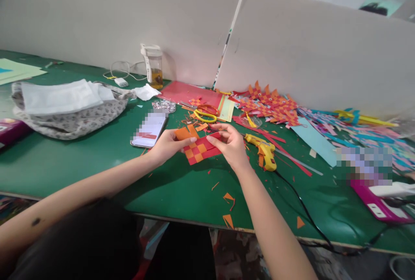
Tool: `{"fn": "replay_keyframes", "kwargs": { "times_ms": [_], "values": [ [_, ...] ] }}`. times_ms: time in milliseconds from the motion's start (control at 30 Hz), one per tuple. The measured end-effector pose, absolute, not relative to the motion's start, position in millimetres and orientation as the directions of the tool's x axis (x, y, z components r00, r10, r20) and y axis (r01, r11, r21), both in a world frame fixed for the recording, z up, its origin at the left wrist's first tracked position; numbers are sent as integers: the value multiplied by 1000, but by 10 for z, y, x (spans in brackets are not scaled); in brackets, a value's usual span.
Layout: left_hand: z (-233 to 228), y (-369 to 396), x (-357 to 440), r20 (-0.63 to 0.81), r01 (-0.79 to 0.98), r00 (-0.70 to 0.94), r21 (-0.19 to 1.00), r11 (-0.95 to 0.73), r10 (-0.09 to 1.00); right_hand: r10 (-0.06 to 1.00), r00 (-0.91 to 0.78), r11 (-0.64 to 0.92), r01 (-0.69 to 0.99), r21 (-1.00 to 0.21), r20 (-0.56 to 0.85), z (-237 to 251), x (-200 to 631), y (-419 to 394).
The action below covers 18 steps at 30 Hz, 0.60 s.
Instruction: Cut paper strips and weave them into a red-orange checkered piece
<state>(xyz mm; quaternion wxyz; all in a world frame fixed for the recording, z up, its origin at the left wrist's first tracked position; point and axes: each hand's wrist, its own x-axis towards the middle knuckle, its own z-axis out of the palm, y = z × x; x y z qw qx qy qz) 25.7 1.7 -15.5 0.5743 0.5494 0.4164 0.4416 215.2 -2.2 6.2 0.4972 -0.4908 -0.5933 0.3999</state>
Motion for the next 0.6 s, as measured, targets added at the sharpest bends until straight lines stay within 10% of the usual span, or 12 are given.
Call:
{"fn": "replay_keyframes", "kwargs": {
  "times_ms": [600],
  "values": [
    [-125,-4,258,10,-93,290,995,18,957,984,-133,151,295,-943,115,100,2105,-82]
  ]
}}
